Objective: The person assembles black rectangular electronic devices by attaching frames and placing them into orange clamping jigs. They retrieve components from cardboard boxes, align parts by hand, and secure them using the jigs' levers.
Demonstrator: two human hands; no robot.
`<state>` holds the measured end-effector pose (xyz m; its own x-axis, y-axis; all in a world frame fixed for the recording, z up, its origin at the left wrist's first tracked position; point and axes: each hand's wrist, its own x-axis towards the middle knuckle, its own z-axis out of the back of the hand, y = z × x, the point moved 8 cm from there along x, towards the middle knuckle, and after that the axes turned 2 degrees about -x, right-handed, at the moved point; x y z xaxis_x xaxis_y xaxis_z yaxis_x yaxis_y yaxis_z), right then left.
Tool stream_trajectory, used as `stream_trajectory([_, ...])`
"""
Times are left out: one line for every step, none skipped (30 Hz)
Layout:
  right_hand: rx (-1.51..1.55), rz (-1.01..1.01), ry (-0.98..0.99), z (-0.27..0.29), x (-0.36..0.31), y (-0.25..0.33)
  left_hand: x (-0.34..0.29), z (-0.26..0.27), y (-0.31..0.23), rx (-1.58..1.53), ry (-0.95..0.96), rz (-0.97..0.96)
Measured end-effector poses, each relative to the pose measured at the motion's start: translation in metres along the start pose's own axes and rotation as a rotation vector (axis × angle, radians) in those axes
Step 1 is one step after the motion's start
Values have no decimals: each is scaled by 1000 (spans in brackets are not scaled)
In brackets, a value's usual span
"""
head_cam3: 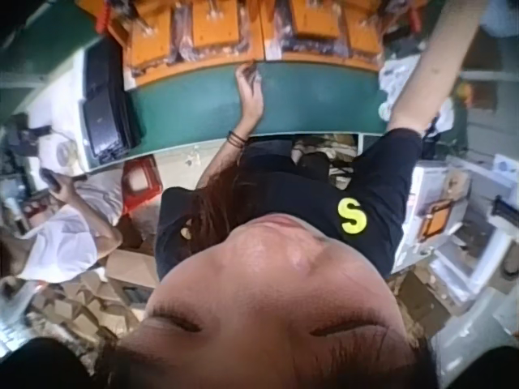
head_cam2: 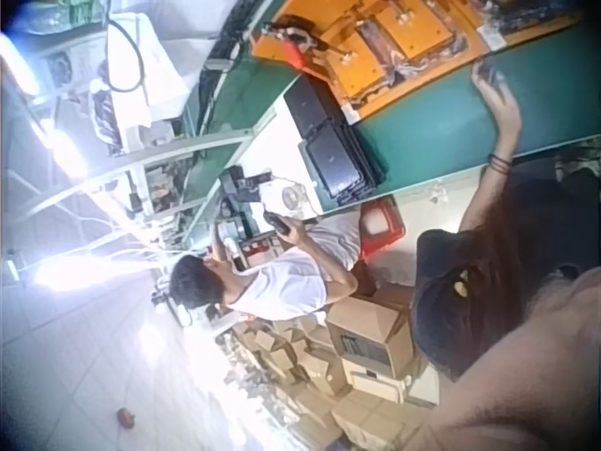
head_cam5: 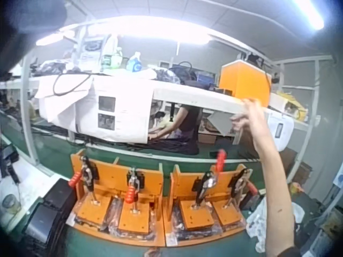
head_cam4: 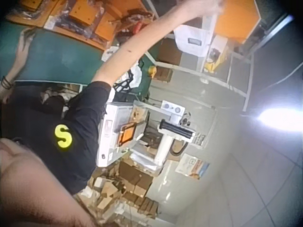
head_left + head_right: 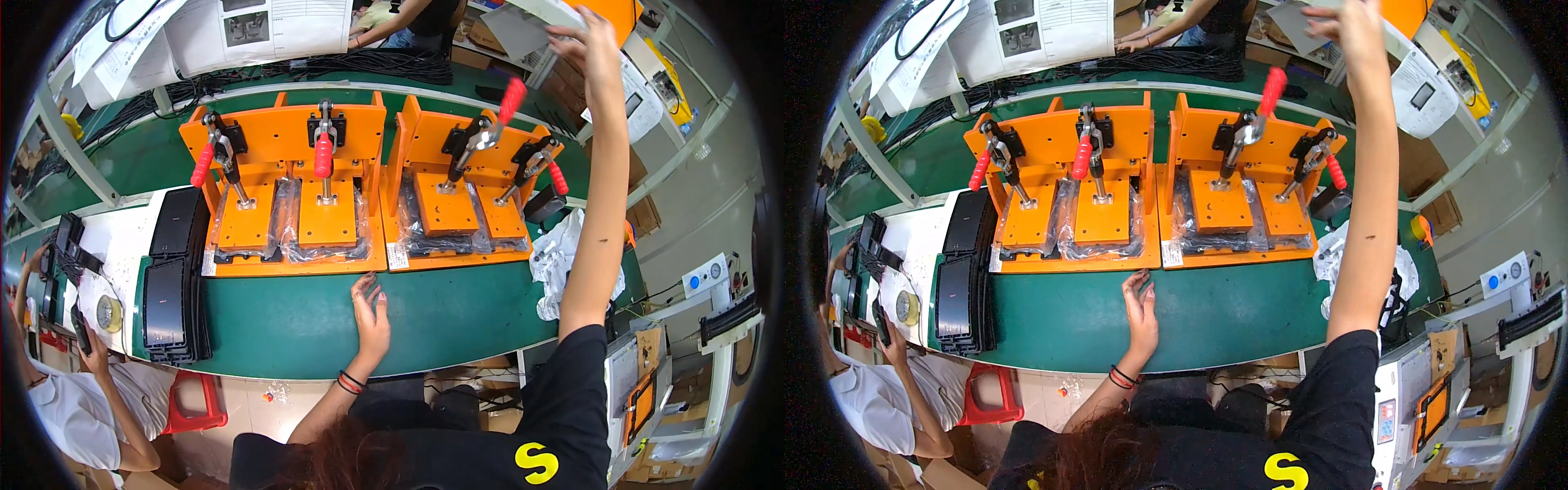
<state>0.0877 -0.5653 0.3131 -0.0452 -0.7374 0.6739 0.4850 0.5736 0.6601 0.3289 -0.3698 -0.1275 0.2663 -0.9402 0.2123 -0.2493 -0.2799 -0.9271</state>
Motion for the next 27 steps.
stream_trajectory([-11,-32,139,-34,6,-14,3,9,-1,38,-28,-6])
stream_trajectory([-64,-68,258,-53,3,-22,2,6,0,51,-12,5])
stream_trajectory([-254,-104,209,-64,-4,-40,1,-1,1,55,18,18])
stream_trajectory([-455,-201,272,-51,-5,-93,2,-11,1,53,61,22])
stream_trajectory([-355,-283,354,-68,-22,-87,4,-6,0,70,27,15])
stream_trajectory([-256,-365,437,-84,-38,-77,5,3,1,17,-1,26])
stream_trajectory([-295,-289,366,-72,-31,-68,3,4,5,-47,-14,39])
stream_trajectory([-321,-209,307,-68,-24,-56,3,8,7,-104,-42,51])
stream_trajectory([-286,104,262,-68,-15,-23,5,12,8,-121,-60,53])
stream_trajectory([-265,97,287,-63,-9,-8,6,16,7,-132,-75,57])
stream_trajectory([-266,168,501,-50,-16,43,4,12,8,-164,-62,75])
stream_trajectory([-287,241,596,-41,-31,73,3,6,8,-161,-41,90])
stream_trajectory([-278,323,699,-38,-45,101,4,6,7,-146,-38,97])
stream_trajectory([-287,415,682,-41,-55,114,5,6,7,-132,-37,103])
stream_trajectory([-556,552,560,-48,-54,106,4,5,7,-125,-31,110])
stream_trajectory([-834,661,415,-52,-55,97,4,4,8,-122,-22,117])
stream_trajectory([-932,620,187,-61,-65,68,3,2,8,-120,-17,120])
stream_trajectory([-966,555,-21,-81,-76,31,4,10,11,-106,-50,116])
stream_trajectory([-922,703,-101,-105,-113,-16,3,12,13,-112,-51,113])
stream_trajectory([-854,407,238,-133,-150,-64,3,13,15,-119,-46,110])
stream_trajectory([-709,225,117,-111,-147,-69,3,10,16,-137,-31,105])
stream_trajectory([-799,331,236,-113,-153,-36,4,11,16,-142,-37,88])
stream_trajectory([-709,311,206,-103,-153,-21,4,11,16,-139,-18,86])
stream_trajectory([-629,284,171,-92,-154,-8,7,14,11,-117,-30,55])
stream_trajectory([-549,273,100,-70,-154,8,6,11,7,-104,-20,39])
stream_trajectory([-520,227,11,-29,-166,31,-2,-10,5,-122,49,56])
stream_trajectory([-332,242,-7,-23,-183,29,-4,-6,-9,-13,12,19])
